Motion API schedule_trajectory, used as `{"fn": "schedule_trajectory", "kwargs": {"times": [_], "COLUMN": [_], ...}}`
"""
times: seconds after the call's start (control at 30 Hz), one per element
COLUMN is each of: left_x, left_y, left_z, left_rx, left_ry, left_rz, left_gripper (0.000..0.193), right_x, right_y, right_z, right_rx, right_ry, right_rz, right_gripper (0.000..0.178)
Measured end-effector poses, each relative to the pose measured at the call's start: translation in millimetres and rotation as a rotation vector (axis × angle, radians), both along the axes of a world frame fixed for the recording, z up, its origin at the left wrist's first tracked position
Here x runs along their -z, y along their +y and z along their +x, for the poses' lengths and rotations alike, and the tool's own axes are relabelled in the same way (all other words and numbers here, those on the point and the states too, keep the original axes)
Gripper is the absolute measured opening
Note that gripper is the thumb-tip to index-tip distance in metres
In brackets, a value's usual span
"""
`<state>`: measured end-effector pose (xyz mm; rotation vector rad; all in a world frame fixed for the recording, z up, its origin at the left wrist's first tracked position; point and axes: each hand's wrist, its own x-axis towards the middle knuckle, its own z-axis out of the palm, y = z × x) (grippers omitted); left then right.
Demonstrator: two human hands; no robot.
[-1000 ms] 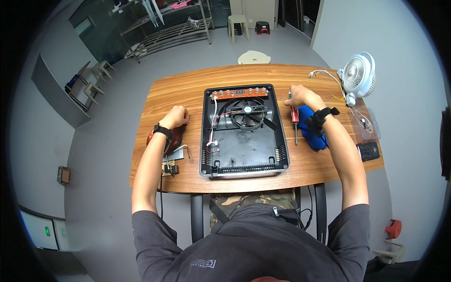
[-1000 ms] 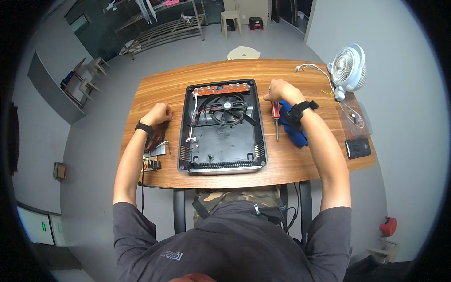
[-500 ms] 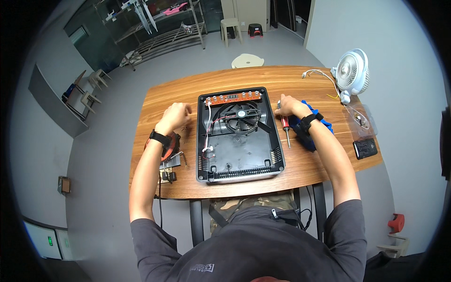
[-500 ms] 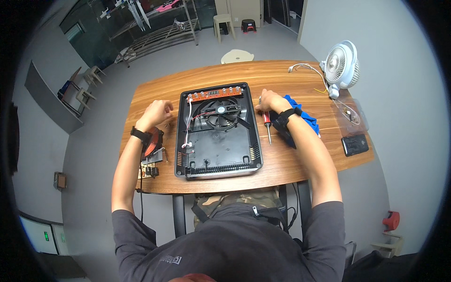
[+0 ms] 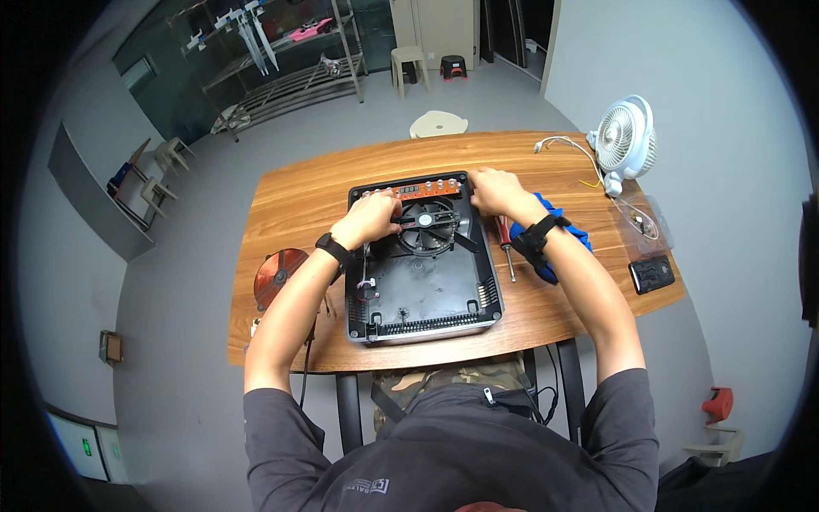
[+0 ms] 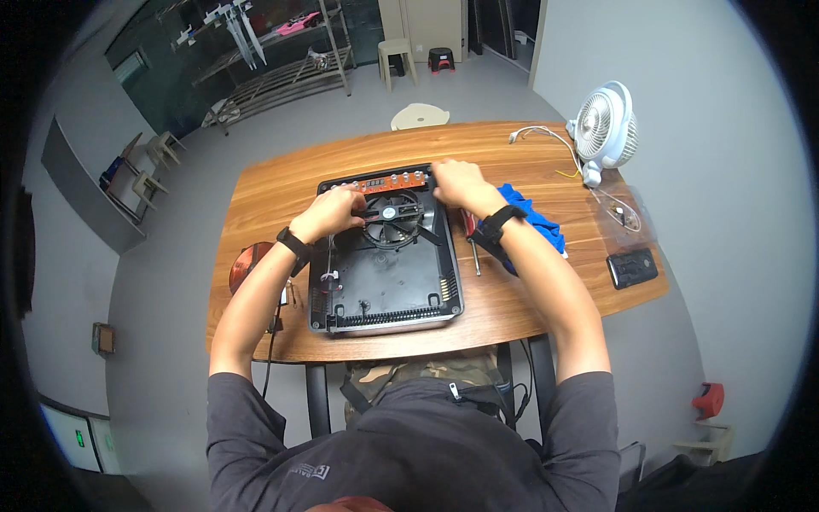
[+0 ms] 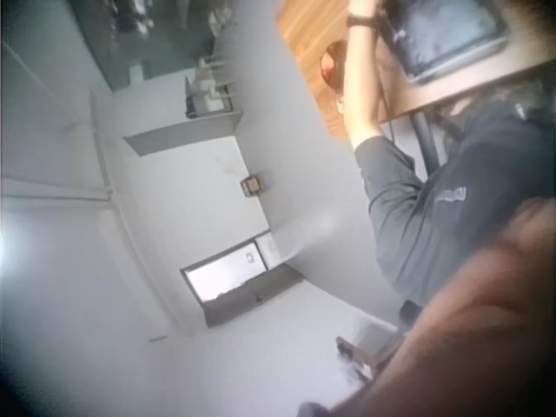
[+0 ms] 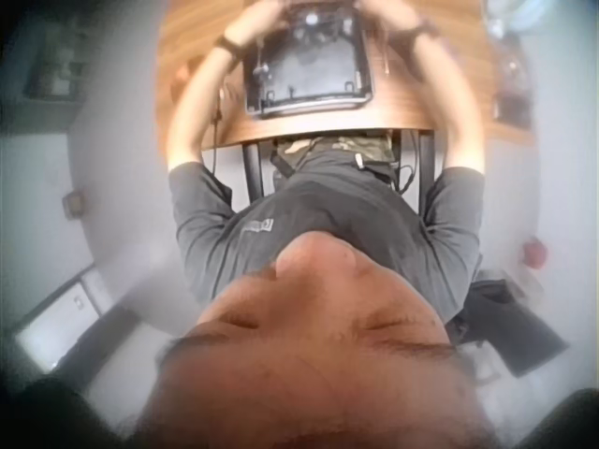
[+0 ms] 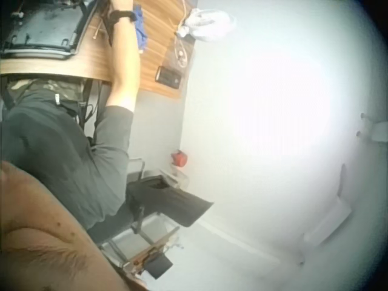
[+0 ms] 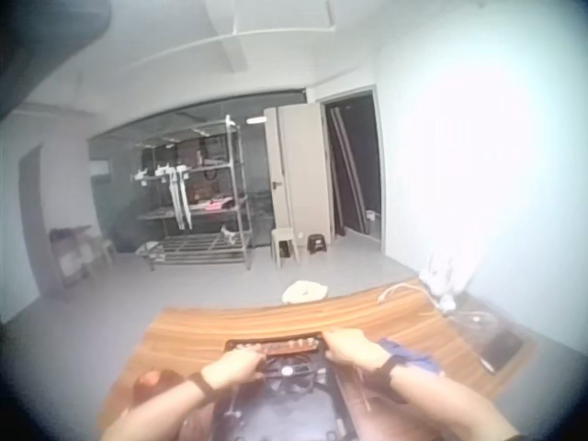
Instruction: The person removes the top cover of a black electronic device on a wooden table, then uses a screwdriver to remove screws and detach internal components including a copper heatsink and circuit board. The person places removed parts on the table and continues unscrewing and removing additional components.
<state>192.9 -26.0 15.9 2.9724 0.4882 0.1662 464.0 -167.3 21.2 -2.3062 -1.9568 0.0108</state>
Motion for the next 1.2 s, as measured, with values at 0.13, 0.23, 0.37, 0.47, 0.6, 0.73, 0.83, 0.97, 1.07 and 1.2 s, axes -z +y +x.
{"fn": "schedule_trajectory", "kwargs": {"times": [0.13,0.23,0.37,0.47,0.6,0.73,0.83,0.97,1.07,1.2], "left_x": [7,8,9,3,-20,-47,-68,-100,-127,-128], "left_y": [-6,-7,-5,-1,-5,-5,0,12,22,56], "left_z": [3,7,8,9,7,-4,-24,-56,-78,-111], "left_rx": [-0.057,-0.042,-0.063,-0.016,0.025,-0.017,-0.017,-0.072,-0.106,-0.200], "left_ry": [0.037,0.024,0.057,0.012,-0.005,0.037,0.004,-0.002,0.010,-0.032], "left_rz": [-0.029,-0.041,-0.101,-0.101,-0.086,-0.080,-0.058,-0.045,0.040,0.082], "left_gripper": [0.034,0.034,0.033,0.033,0.033,0.034,0.035,0.034,0.030,0.030], "right_x": [-7,2,12,12,-8,-41,-64,-87,-93,-91], "right_y": [2,6,16,17,12,13,18,37,68,110], "right_z": [-45,-56,-56,-52,-50,-63,-78,-108,-127,-161], "right_rx": [-0.172,-0.205,-0.204,-0.222,-0.205,-0.217,-0.256,-0.316,-0.338,-0.350], "right_ry": [0.109,0.043,0.000,0.013,0.057,0.071,0.042,0.014,0.000,0.014], "right_rz": [0.030,-0.059,-0.147,-0.132,-0.071,-0.124,-0.073,0.032,0.061,0.174], "right_gripper": [0.032,0.039,0.038,0.035,0.034,0.034,0.034,0.035,0.035,0.039]}}
